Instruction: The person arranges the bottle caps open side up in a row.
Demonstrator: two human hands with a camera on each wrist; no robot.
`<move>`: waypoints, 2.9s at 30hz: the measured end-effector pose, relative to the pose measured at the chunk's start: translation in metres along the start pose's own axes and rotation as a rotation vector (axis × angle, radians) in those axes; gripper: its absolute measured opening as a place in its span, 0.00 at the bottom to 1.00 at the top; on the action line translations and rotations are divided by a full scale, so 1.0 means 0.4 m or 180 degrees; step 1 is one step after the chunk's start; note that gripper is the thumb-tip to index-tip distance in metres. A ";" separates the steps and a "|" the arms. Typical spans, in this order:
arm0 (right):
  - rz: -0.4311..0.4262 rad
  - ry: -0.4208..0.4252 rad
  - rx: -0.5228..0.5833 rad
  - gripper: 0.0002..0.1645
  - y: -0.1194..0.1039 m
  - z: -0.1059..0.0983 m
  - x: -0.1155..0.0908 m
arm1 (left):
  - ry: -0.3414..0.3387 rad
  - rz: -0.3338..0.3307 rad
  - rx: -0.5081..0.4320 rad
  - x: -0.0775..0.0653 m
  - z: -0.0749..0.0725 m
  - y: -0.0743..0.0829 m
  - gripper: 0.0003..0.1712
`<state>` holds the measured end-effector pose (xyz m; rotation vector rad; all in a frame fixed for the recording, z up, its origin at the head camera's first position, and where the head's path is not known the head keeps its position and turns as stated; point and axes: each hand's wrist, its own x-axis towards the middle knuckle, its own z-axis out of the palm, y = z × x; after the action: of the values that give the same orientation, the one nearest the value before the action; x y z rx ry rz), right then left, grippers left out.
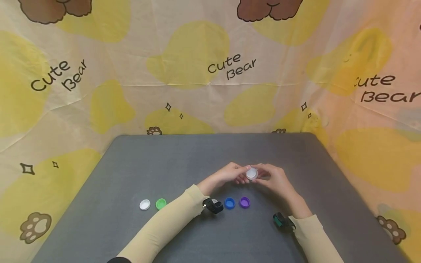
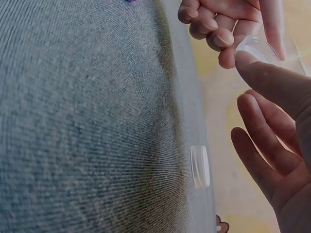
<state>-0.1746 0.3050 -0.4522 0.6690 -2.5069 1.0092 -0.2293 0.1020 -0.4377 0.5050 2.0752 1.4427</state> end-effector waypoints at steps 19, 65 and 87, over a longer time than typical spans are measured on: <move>0.0144 -0.0060 0.0058 0.25 0.006 -0.011 -0.022 | 0.0587 0.0787 0.1063 -0.003 0.035 0.006 0.19; 0.0454 -0.1604 0.0654 0.21 0.033 -0.077 -0.093 | 0.0134 0.0969 0.2555 -0.026 0.136 -0.008 0.16; 0.0497 -0.1690 0.0570 0.21 0.032 -0.087 -0.080 | -0.0115 0.0846 0.2334 -0.014 0.120 -0.012 0.17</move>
<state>-0.1501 0.3472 -0.4509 0.9042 -2.9836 1.2577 -0.1948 0.1319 -0.4537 1.1106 2.5449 0.7350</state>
